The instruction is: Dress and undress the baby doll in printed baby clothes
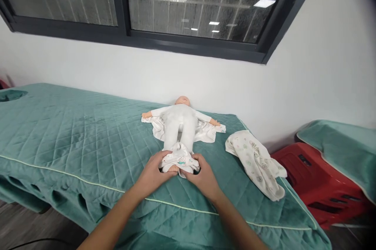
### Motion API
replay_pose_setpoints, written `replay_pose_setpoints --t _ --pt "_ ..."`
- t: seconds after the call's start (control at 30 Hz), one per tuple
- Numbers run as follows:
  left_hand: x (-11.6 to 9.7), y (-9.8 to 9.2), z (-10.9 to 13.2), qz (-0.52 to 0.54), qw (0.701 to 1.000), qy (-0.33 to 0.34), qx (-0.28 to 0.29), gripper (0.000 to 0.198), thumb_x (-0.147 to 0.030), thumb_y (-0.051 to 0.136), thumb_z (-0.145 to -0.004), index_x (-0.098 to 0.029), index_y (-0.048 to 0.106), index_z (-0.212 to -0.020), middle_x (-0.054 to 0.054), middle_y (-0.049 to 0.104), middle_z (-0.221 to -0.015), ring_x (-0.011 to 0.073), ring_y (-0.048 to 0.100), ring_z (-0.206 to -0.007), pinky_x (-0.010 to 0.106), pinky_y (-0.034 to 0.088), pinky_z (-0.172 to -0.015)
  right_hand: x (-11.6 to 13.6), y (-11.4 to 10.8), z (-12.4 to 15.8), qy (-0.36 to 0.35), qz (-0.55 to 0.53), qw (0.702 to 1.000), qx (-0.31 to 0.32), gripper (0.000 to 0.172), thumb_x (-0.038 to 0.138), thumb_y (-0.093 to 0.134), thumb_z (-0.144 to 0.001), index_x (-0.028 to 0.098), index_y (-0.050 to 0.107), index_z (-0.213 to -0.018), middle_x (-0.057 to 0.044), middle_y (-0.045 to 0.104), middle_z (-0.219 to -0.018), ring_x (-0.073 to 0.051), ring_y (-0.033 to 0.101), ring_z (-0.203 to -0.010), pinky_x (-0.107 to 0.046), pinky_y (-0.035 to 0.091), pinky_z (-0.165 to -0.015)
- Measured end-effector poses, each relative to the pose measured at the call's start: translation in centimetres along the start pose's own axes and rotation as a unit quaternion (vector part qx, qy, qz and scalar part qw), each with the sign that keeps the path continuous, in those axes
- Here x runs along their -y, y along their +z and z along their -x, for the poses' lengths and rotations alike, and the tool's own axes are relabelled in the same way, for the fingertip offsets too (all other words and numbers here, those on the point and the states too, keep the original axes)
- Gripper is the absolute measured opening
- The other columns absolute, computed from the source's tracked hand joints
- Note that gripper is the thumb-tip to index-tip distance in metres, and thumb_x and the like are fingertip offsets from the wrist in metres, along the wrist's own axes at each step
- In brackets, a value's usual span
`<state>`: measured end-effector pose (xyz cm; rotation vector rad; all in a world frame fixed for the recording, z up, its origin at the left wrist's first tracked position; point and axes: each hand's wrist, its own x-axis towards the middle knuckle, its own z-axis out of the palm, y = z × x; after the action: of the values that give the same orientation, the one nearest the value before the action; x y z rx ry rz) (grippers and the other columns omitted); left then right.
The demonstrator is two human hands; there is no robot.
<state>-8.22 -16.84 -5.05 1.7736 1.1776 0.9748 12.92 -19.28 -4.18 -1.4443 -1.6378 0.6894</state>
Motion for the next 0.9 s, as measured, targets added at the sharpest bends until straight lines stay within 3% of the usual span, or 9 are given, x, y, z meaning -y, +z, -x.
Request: replay_pose_setpoints --t 0.13,0.27,0.4,0.47,0.53,0.63,0.7,0.8,0.9 --pt "-2.5 -1.9 -0.1 -0.018 0.999 -0.037 0.014 0.046 -0.026 0.068 -0.070 -0.024 0.065 -0.117 0.004 0.066 -0.122 0.0278 0.057 -0.113 0.040 0.041 -0.101 1.2 -2.0 0.1 0.016 -0.010 1.000 0.015 0.025 0.028 0.067 -0.070 0.021 0.054 -0.090 0.002 0.058 -0.082 -0.017 0.054 -0.074 -0.028 0.043 -0.068" --pt "-4.9 -4.2 0.3 0.093 0.985 -0.084 0.117 0.045 -0.019 0.061 -0.068 -0.020 0.067 -0.112 0.003 0.068 -0.120 0.0230 0.062 -0.103 0.031 0.046 -0.089 3.1 -4.4 -0.3 0.034 -0.045 0.994 0.099 0.021 0.030 0.069 -0.072 0.022 0.056 -0.086 0.002 0.057 -0.080 -0.016 0.052 -0.074 -0.027 0.041 -0.067" --pt "-6.9 -7.1 0.2 0.140 0.960 -0.153 0.188 0.038 -0.027 0.062 -0.071 -0.015 0.068 -0.106 0.004 0.071 -0.097 0.0214 0.064 -0.087 0.027 0.047 -0.071 5.6 -6.7 -1.4 0.055 -0.138 0.970 0.192 0.026 0.037 0.072 -0.074 0.020 0.056 -0.085 0.001 0.057 -0.080 -0.015 0.053 -0.074 -0.026 0.039 -0.067" --pt "-8.4 -9.0 0.0 0.135 0.949 -0.149 0.243 0.034 -0.029 0.067 -0.070 -0.015 0.069 -0.101 0.004 0.070 -0.094 0.0222 0.064 -0.087 0.027 0.048 -0.071 7.1 -8.0 -2.1 0.057 -0.188 0.948 0.251 0.033 0.042 0.075 -0.073 0.018 0.056 -0.085 0.001 0.057 -0.080 -0.014 0.053 -0.073 -0.025 0.039 -0.065" --pt "-10.3 -11.2 -0.4 0.118 0.927 -0.131 0.332 0.035 -0.031 0.073 -0.067 -0.018 0.069 -0.100 0.005 0.070 -0.098 0.0241 0.064 -0.094 0.028 0.049 -0.075 8.7 -9.4 -2.9 0.055 -0.205 0.930 0.301 0.036 0.041 0.078 -0.071 0.016 0.057 -0.088 0.000 0.058 -0.082 -0.014 0.054 -0.075 -0.024 0.040 -0.066" --pt "-13.7 -14.3 -1.3 0.065 0.889 -0.098 0.443 0.041 -0.031 0.078 -0.067 -0.023 0.069 -0.106 0.005 0.069 -0.110 0.0265 0.062 -0.105 0.031 0.050 -0.084 11.0 -11.3 -4.1 0.041 -0.159 0.926 0.339 0.035 0.035 0.078 -0.068 0.017 0.061 -0.092 0.000 0.059 -0.086 -0.014 0.053 -0.078 -0.024 0.040 -0.067" --pt "-15.8 -15.9 -2.0 0.016 0.893 -0.072 0.444 0.040 -0.033 0.077 -0.070 -0.024 0.069 -0.108 0.006 0.068 -0.114 0.0263 0.062 -0.106 0.031 0.050 -0.086 12.6 -12.4 -4.7 0.024 -0.107 0.935 0.338 0.032 0.033 0.078 -0.069 0.018 0.062 -0.091 0.001 0.057 -0.086 -0.013 0.052 -0.077 -0.023 0.038 -0.066" --pt "-18.9 -17.4 -3.0 -0.042 0.928 -0.033 0.370 0.030 -0.040 0.072 -0.075 -0.022 0.072 -0.098 0.005 0.070 -0.106 0.0229 0.063 -0.099 0.029 0.050 -0.083 15.8 -13.7 -5.3 -0.005 -0.035 0.930 0.365 0.036 0.038 0.080 -0.067 0.018 0.062 -0.091 0.001 0.057 -0.088 -0.013 0.052 -0.079 -0.023 0.038 -0.066" --pt "-22.0 -18.2 -3.4 -0.036 0.955 0.012 0.295 0.029 -0.043 0.072 -0.075 -0.017 0.072 -0.086 0.005 0.069 -0.086 0.0182 0.063 -0.080 0.027 0.050 -0.072 20.0 -14.8 -5.6 -0.039 0.039 0.914 0.401 0.044 0.045 0.083 -0.064 0.018 0.064 -0.093 -0.001 0.061 -0.088 -0.016 0.055 -0.080 -0.026 0.041 -0.067"
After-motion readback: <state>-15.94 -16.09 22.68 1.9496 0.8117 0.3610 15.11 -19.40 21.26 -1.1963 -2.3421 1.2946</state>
